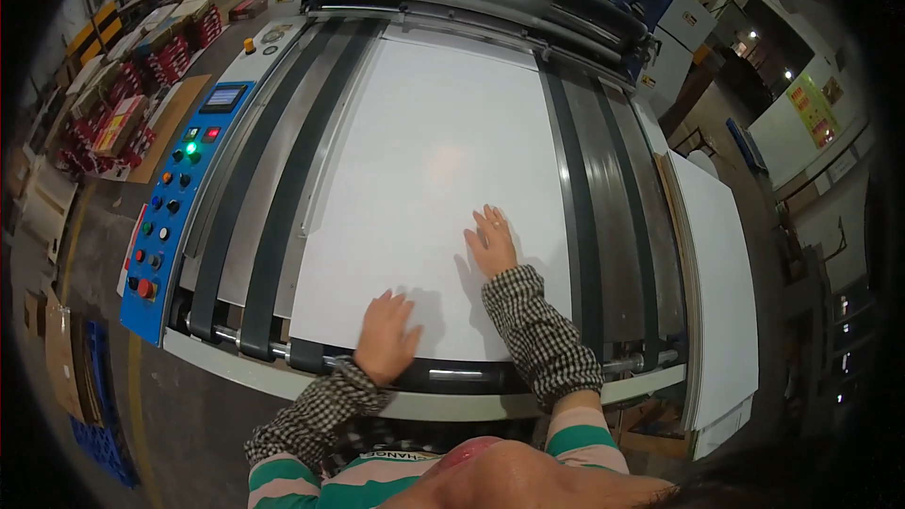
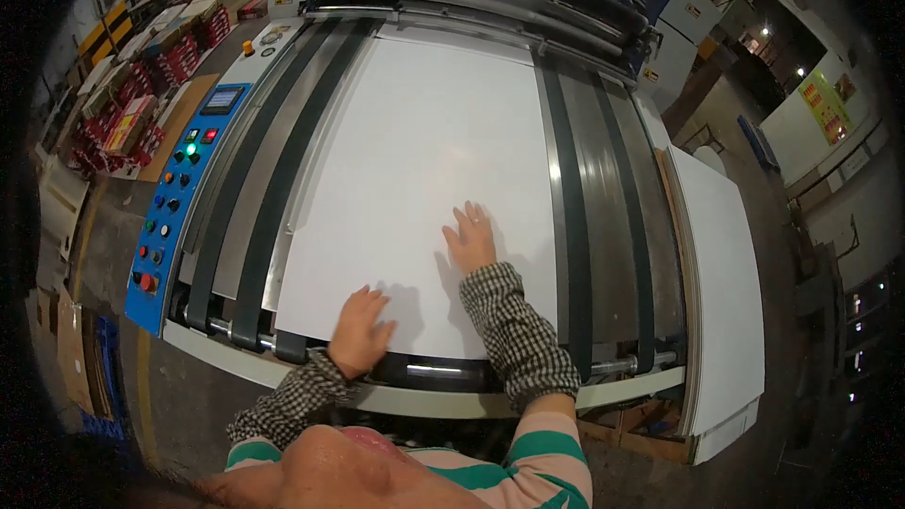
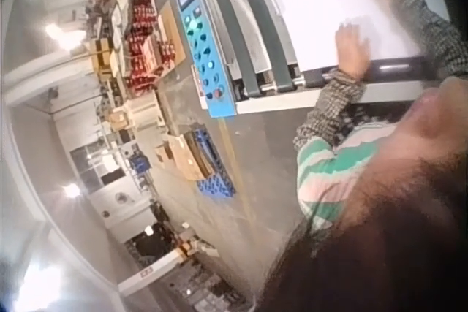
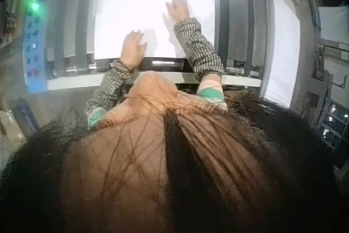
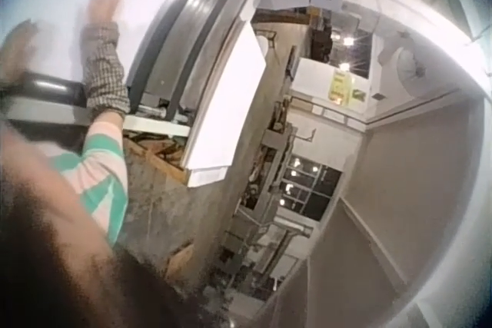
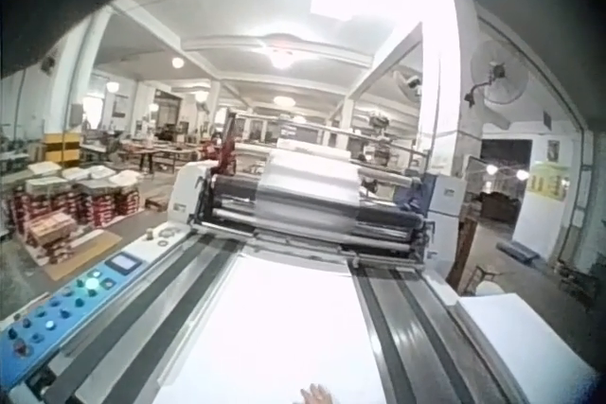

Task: Feeding large sheets of paper into a processing machine and organizing stacks of paper.

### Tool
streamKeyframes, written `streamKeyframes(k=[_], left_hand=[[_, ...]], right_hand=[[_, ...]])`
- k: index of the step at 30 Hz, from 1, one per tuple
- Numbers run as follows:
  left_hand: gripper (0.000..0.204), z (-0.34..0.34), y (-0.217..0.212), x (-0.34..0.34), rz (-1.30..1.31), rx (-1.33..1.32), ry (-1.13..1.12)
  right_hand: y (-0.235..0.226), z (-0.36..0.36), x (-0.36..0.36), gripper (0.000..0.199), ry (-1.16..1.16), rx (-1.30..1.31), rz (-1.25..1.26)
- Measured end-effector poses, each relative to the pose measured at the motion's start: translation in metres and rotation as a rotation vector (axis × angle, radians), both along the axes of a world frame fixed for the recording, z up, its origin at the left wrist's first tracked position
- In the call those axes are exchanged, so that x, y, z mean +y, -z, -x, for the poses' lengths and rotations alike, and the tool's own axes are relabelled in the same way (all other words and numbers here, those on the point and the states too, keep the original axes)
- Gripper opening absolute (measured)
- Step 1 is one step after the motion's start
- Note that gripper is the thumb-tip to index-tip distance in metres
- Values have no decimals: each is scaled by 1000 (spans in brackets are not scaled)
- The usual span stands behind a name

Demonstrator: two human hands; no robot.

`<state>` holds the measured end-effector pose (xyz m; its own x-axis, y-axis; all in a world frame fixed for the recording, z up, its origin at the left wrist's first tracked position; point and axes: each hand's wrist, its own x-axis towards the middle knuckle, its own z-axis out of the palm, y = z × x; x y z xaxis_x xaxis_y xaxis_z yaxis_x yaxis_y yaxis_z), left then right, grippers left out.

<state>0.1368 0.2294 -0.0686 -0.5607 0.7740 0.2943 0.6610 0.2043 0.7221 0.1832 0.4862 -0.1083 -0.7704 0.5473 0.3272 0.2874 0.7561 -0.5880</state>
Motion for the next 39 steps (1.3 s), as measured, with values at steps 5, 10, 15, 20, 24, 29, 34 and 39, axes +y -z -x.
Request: streamKeyframes(k=[5,10,15,20,24,29,34,39], left_hand=[[62,-1,19,53,446,366,-117],[66,25,25,85,530,411,-152],[68,53,25,125,642,400,-146],[65,80,13,148,679,399,-202],[58,69,11,160,641,298,-312],[41,-1,14,88,283,301,-77],[35,3,32,2,82,252,-80],[30,44,18,-90,33,317,-203]], right_hand=[[-4,-129,67,15,200,166,-121],[-18,-391,161,12,1054,-207,-579],[-34,-540,135,56,1636,-876,-3],[-64,-489,119,32,1621,-777,59],[-89,-506,133,23,1431,-919,153],[-84,-468,107,11,1535,-666,-217],[-20,-370,64,22,962,-638,-152],[-5,-199,-30,19,603,-45,-131]])
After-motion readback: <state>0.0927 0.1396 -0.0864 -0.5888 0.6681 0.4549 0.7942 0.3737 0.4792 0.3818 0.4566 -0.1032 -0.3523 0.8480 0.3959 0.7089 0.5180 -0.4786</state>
